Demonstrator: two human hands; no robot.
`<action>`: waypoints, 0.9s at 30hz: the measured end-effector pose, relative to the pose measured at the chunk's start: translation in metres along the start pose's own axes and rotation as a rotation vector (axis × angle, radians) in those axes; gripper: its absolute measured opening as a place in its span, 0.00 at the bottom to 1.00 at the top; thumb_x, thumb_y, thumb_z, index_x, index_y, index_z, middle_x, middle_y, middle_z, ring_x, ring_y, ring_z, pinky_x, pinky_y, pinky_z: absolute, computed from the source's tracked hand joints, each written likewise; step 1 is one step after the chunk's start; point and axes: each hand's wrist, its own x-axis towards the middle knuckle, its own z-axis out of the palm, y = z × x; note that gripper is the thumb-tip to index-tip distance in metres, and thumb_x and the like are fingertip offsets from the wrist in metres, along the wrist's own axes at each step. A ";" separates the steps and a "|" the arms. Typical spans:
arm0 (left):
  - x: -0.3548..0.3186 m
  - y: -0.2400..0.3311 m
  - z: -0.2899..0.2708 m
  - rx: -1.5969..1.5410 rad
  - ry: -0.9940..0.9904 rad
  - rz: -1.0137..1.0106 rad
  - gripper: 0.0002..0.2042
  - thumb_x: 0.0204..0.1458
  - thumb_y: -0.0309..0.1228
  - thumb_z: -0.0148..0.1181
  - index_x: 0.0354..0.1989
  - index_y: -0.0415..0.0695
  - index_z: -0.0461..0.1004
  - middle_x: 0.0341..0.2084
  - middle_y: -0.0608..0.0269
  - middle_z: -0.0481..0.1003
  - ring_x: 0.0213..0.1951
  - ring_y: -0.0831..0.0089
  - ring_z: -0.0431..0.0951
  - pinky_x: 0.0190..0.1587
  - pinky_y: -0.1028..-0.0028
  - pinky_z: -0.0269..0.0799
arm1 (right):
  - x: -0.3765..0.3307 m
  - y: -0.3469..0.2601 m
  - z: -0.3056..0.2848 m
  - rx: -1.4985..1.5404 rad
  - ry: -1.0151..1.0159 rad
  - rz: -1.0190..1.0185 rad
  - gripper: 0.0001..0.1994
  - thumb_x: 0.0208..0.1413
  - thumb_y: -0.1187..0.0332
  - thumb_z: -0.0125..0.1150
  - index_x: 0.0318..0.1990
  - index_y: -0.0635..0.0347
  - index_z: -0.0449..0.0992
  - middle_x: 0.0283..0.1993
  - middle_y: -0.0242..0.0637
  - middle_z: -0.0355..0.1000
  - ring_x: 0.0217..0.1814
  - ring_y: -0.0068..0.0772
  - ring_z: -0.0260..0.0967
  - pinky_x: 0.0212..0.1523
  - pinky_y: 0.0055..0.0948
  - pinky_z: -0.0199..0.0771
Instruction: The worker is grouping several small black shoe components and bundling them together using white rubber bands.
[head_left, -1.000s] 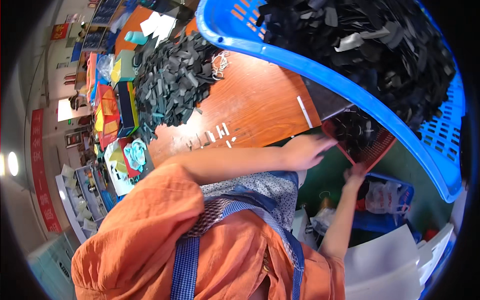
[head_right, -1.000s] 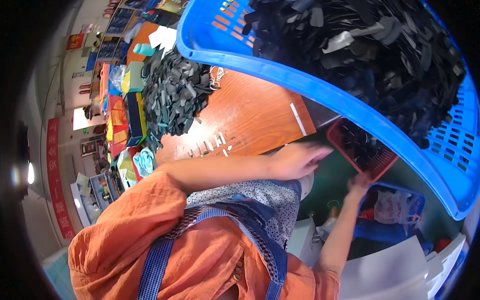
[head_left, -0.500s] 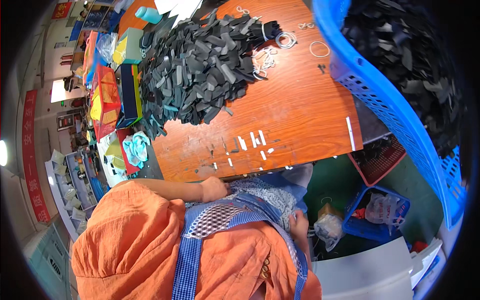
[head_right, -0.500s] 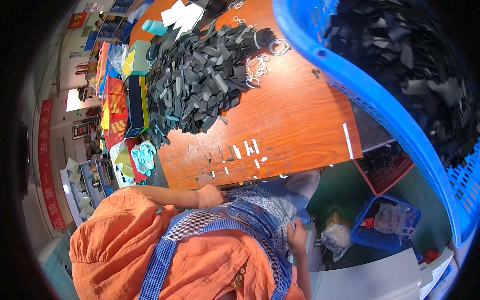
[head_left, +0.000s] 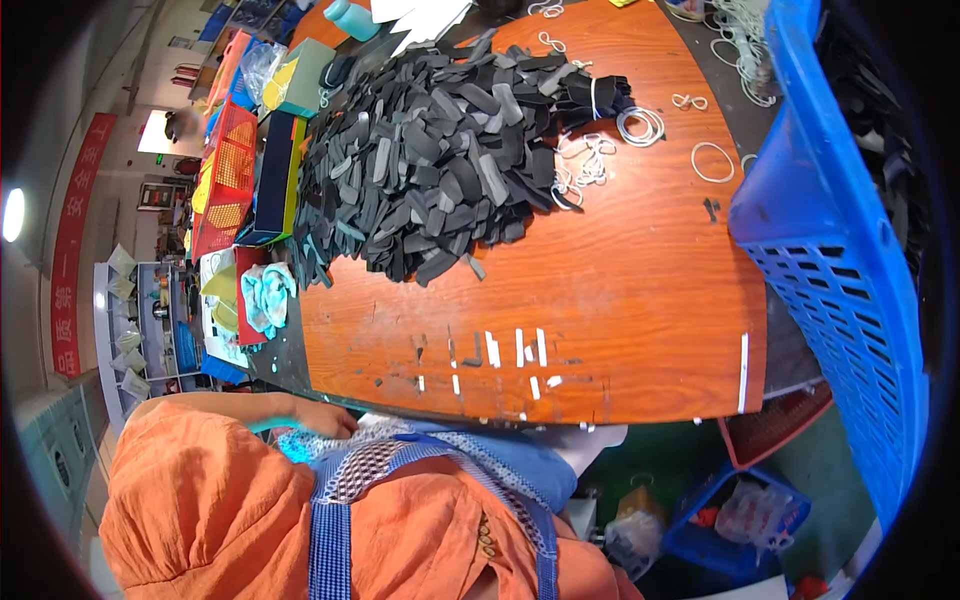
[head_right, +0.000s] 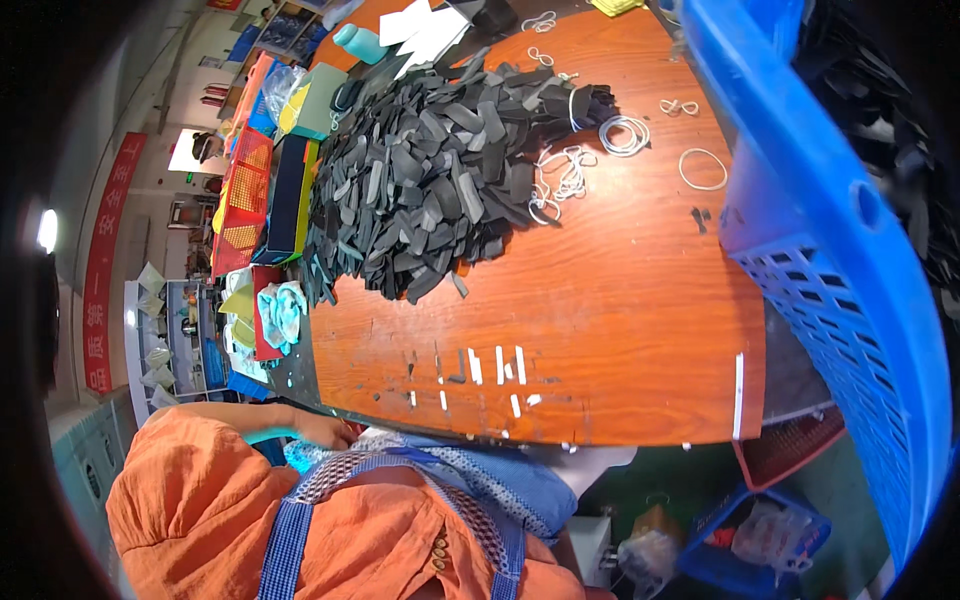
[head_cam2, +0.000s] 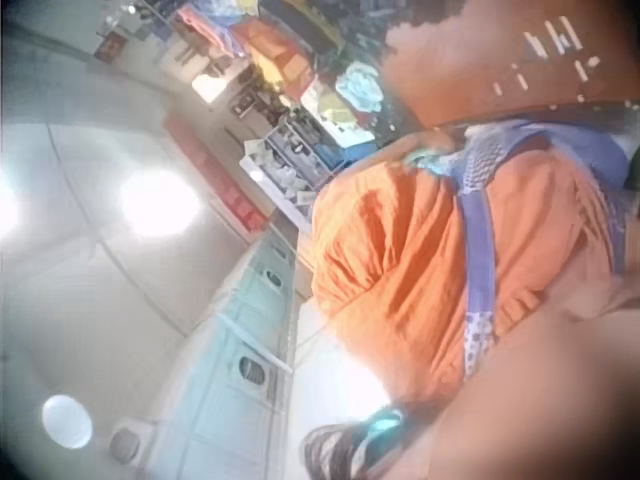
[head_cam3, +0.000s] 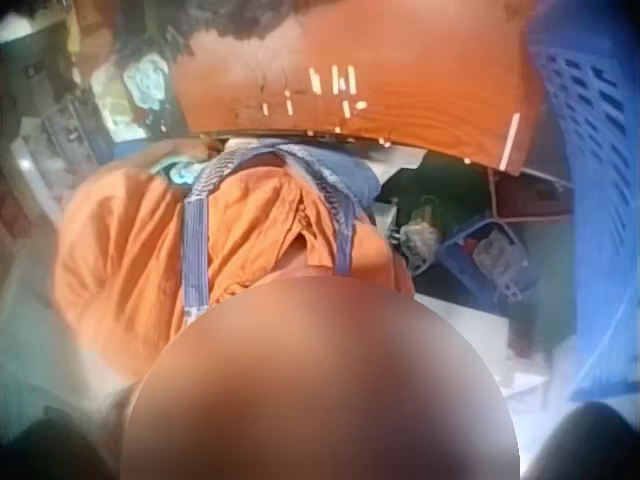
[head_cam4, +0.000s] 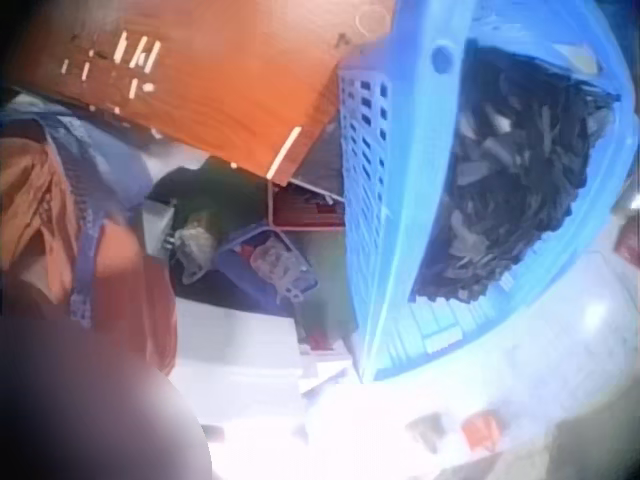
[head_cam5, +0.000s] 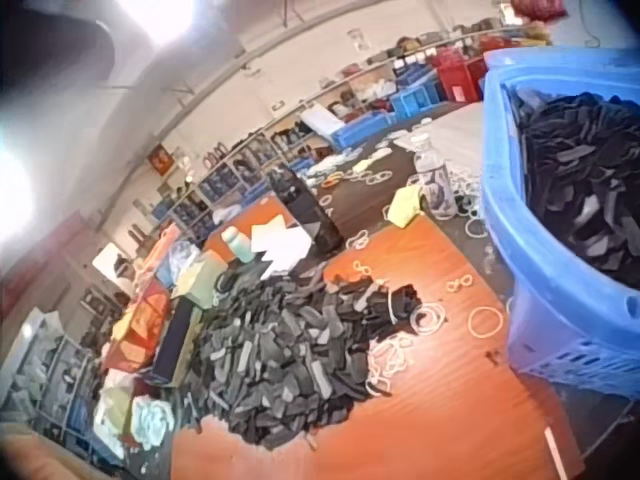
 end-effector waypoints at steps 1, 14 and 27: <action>0.006 -0.016 0.011 -0.019 0.026 0.072 0.14 0.60 0.36 0.53 0.44 0.36 0.76 0.36 0.51 0.79 0.43 0.63 0.76 0.50 0.63 0.69 | 0.019 0.009 -0.003 -0.005 0.007 -0.024 0.12 0.61 0.74 0.59 0.51 0.66 0.77 0.40 0.41 0.80 0.42 0.32 0.78 0.43 0.36 0.76; 0.006 0.066 -0.069 0.646 0.683 0.233 0.12 0.53 0.43 0.67 0.35 0.50 0.76 0.29 0.57 0.76 0.34 0.59 0.81 0.33 0.60 0.75 | 0.105 0.048 -0.028 -0.196 0.219 -0.077 0.13 0.61 0.75 0.59 0.52 0.66 0.77 0.41 0.41 0.80 0.42 0.32 0.78 0.45 0.34 0.76; 0.058 0.008 -0.047 0.832 1.192 1.003 0.18 0.51 0.50 0.70 0.26 0.53 0.71 0.25 0.66 0.67 0.27 0.63 0.73 0.26 0.64 0.68 | 0.197 0.082 -0.077 -0.451 0.472 -0.326 0.13 0.61 0.75 0.60 0.53 0.66 0.77 0.42 0.40 0.80 0.43 0.31 0.78 0.46 0.33 0.77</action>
